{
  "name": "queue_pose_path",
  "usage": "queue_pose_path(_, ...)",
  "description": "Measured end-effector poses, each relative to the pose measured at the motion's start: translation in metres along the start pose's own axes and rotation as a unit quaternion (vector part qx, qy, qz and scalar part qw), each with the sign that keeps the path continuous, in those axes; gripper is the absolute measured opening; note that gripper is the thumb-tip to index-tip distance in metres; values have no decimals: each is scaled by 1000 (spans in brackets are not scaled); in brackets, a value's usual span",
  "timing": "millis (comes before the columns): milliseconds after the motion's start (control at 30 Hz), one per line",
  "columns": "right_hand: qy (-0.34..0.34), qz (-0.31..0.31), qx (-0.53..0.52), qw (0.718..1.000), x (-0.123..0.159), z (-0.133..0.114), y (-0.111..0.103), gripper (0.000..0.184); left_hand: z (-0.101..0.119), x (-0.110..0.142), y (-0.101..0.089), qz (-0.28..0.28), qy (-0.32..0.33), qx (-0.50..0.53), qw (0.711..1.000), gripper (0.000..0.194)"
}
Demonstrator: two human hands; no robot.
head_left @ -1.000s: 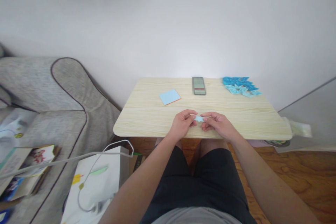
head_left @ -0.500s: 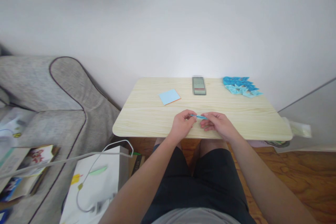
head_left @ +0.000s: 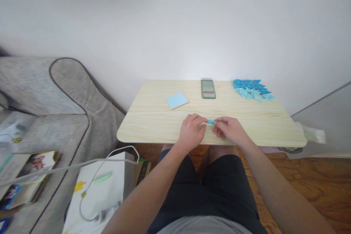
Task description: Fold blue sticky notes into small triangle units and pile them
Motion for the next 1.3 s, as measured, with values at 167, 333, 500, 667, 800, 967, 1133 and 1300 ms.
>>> queue_pose_path(167,-52,63,128,988,5,-10,-8,20,-2,0,3,-8,2,-1,1000,9)
queue_pose_path(333,-116,147,218,958,17,-24,-11,23,-2,-1,6,-15,8,-4,1000,10)
queue_pose_path(500,-159,138,273,939,17,-33,-3,10,-2,0,7,-22,8,-10,1000,11)
queue_pose_path(667,-165,109,327,924,14,-37,3,12,0,1,8,-32,7,-17,999,11)
queue_pose_path(800,-162,103,362,912,15,-38,7,14,2,1,8,-41,7,-22,999,12)
queue_pose_path(967,-157,101,378,907,16,-37,9,16,3,1,8,-47,8,-24,999,12)
queue_pose_path(1133,-154,89,363,915,12,-33,7,16,4,1,7,-48,11,-23,999,12)
queue_pose_path(1300,-157,80,347,921,8,-28,6,14,4,1,7,-51,11,-22,998,14)
Point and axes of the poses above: each hand's wrist, its own x-axis away from the middle knuckle, its own y-axis out of the palm, z = x × y, the point moved 6 cm from there along -x, towards the middle knuckle, and after that the axes turned 10 degrees about y, right-handed, at the moved point
